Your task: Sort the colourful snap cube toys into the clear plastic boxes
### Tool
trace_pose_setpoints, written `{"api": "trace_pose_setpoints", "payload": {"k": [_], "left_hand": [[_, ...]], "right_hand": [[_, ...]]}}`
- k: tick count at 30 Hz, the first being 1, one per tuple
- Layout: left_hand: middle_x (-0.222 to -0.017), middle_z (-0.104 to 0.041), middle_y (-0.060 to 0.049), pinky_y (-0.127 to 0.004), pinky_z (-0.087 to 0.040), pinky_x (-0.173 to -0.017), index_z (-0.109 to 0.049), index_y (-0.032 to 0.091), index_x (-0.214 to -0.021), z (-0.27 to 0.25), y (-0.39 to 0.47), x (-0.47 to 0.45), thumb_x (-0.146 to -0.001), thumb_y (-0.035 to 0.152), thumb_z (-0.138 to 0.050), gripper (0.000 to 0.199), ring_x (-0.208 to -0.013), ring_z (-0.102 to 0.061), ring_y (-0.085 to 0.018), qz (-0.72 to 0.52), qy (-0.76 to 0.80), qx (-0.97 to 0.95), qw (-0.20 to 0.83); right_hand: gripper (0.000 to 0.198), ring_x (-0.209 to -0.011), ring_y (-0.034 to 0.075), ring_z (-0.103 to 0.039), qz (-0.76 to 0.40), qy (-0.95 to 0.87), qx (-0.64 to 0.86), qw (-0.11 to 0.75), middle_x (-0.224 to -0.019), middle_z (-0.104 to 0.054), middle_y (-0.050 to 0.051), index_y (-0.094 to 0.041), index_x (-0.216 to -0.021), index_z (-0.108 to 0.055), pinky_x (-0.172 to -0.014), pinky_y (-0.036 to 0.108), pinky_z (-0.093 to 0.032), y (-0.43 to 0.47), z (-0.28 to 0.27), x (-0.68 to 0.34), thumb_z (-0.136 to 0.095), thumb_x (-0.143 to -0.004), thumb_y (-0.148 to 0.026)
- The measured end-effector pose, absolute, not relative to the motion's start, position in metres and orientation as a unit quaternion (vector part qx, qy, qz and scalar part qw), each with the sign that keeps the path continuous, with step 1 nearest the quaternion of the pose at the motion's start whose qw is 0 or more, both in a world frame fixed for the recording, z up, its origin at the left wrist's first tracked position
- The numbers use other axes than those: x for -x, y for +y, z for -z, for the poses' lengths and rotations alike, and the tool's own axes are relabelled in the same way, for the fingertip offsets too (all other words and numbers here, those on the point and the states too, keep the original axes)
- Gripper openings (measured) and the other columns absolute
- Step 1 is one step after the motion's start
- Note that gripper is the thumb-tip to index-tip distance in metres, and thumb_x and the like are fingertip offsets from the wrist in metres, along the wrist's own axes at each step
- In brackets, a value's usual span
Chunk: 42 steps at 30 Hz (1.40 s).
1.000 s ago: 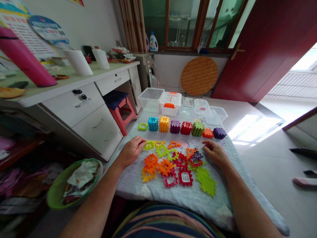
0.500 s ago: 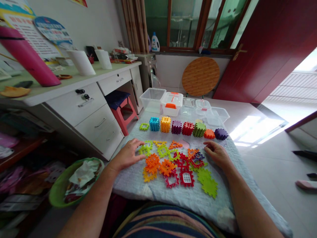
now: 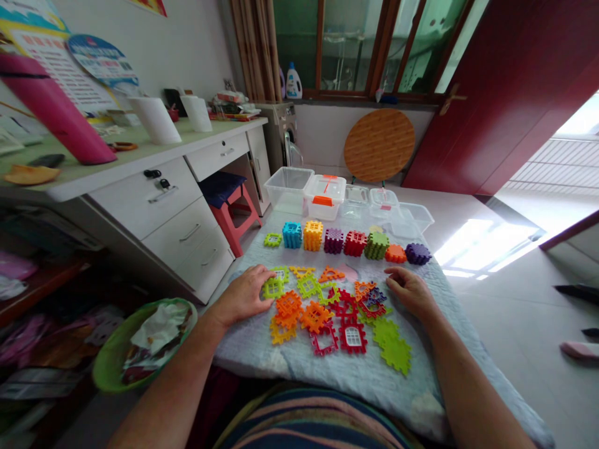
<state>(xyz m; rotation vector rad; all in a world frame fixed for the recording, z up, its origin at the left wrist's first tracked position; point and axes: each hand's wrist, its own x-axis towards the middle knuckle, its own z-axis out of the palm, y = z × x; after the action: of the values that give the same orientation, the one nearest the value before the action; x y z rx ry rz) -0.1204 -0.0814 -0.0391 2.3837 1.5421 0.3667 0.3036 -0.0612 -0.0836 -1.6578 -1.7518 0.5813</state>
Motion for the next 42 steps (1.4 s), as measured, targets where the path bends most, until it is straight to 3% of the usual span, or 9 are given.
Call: {"api": "trace_pose_setpoints", "payload": {"k": [7,15,21,33,42], "left_hand": [[-0.112,-0.063,-0.009,-0.038,-0.045,-0.1,-0.063,0.02,-0.118,0.022,-0.063,0.124,-0.07,0.027,-0.067,0.048,-0.107,-0.058,-0.026,-0.151,0.495,-0.847,0.119],[-0.112,-0.061,-0.011,-0.038,-0.045,-0.097,-0.066,0.017,-0.112,0.03,-0.033,0.12,-0.067,0.025,-0.066,0.046,-0.106,-0.059,-0.028,-0.072,0.48,-0.861,0.152],[-0.116,-0.06,-0.012,-0.037,-0.043,-0.1,-0.063,0.016,-0.119,0.036,-0.027,0.118,-0.067,0.037,-0.071,0.056,-0.11,-0.057,-0.029,-0.038,0.488,-0.859,0.149],[-0.103,-0.063,-0.009,-0.034,-0.047,-0.089,-0.066,0.017,-0.106,0.033,-0.024,0.107,-0.069,0.032,-0.065,0.04,-0.097,-0.06,-0.026,0.001,0.476,-0.871,0.121],[-0.102,-0.063,-0.009,-0.033,-0.049,-0.086,-0.064,0.014,-0.107,0.012,-0.017,0.123,-0.069,0.036,-0.066,0.044,-0.093,-0.062,-0.023,-0.092,0.469,-0.867,0.143]], "right_hand": [[0.035,-0.054,0.014,-0.049,-0.223,-0.67,0.632,0.319,-0.062,-0.057,-0.001,-0.017,-0.099,-0.066,-0.055,0.029,-0.039,-0.061,0.086,-0.304,-0.052,-0.078,-0.042],[0.034,-0.057,0.016,-0.052,-0.223,-0.668,0.631,0.325,-0.064,-0.058,0.0,-0.017,-0.097,-0.066,-0.059,0.03,-0.041,-0.062,0.083,-0.303,-0.052,-0.078,-0.041],[0.034,-0.057,0.016,-0.053,-0.218,-0.663,0.64,0.321,-0.064,-0.059,0.0,-0.017,-0.097,-0.066,-0.059,0.03,-0.042,-0.063,0.082,-0.302,-0.051,-0.078,-0.042],[0.036,-0.057,0.015,-0.052,-0.22,-0.668,0.636,0.318,-0.064,-0.058,0.0,-0.015,-0.099,-0.066,-0.059,0.029,-0.041,-0.062,0.084,-0.304,-0.051,-0.078,-0.041],[0.037,-0.056,0.015,-0.051,-0.215,-0.665,0.637,0.326,-0.061,-0.055,-0.001,-0.015,-0.097,-0.067,-0.058,0.029,-0.041,-0.064,0.08,-0.301,-0.051,-0.078,-0.042]]}}
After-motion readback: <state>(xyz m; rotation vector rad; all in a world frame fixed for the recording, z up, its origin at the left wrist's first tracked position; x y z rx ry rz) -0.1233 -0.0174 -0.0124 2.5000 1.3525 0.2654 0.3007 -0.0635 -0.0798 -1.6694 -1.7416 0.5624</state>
